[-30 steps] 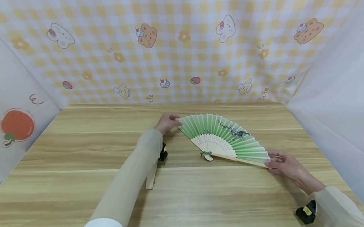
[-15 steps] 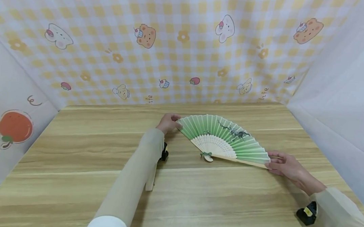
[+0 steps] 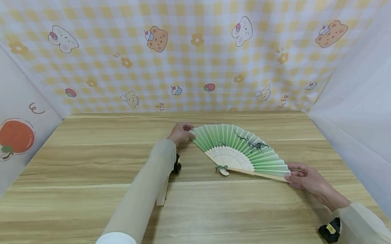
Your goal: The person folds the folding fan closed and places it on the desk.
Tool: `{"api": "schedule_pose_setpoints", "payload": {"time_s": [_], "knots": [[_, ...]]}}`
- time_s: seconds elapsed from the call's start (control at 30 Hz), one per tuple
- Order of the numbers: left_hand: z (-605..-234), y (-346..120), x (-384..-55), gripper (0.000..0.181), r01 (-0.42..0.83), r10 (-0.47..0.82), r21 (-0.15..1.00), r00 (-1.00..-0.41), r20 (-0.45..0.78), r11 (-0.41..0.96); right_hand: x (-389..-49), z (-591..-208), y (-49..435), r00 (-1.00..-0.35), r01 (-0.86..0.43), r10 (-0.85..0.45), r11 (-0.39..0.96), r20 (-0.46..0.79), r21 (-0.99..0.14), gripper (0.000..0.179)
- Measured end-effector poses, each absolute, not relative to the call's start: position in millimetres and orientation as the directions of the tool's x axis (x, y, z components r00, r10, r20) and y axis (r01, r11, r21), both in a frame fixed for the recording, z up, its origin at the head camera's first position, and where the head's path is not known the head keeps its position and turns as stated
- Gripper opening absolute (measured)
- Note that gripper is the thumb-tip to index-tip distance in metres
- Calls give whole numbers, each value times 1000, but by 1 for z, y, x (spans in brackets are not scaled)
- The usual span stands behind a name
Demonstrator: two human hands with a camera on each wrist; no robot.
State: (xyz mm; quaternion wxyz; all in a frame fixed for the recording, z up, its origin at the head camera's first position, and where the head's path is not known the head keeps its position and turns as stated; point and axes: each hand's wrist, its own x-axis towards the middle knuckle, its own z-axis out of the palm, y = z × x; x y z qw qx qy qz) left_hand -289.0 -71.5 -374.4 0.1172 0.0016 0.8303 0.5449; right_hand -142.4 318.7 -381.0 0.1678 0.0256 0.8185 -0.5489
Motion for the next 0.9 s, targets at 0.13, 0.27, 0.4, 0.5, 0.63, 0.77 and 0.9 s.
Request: {"api": "schedule_pose_setpoints", "payload": {"time_s": [0.13, 0.27, 0.4, 0.5, 0.63, 0.77, 0.9], "knots": [[-375, -71, -289, 43, -133, 125, 910, -973, -196, 392, -142, -380, 319, -943, 225, -140, 404, -303, -886, 64], [-376, -70, -288, 42, -147, 110, 912, -973, -203, 383, -142, -380, 319, -943, 229, -136, 400, -305, -887, 66], [-376, -69, -288, 42, -160, 92, 912, -974, -209, 378, -142, -381, 319, -941, 233, -136, 402, -309, -886, 65], [-376, -69, -288, 43, -167, 84, 914, -974, -212, 369, -141, -381, 319, -940, 237, -134, 410, -315, -881, 64], [-376, -69, -289, 43, -174, 82, 921, -973, -215, 347, -141, -381, 319, -941, 234, -133, 413, -312, -880, 64], [-376, -70, -289, 44, -175, 88, 924, -972, -216, 340, -141, -380, 319, -942, 225, -139, 408, -304, -885, 65], [-375, -71, -289, 45, -177, 109, 925, -968, -225, 337, -140, -380, 319, -943, 220, -146, 405, -300, -887, 64]]}}
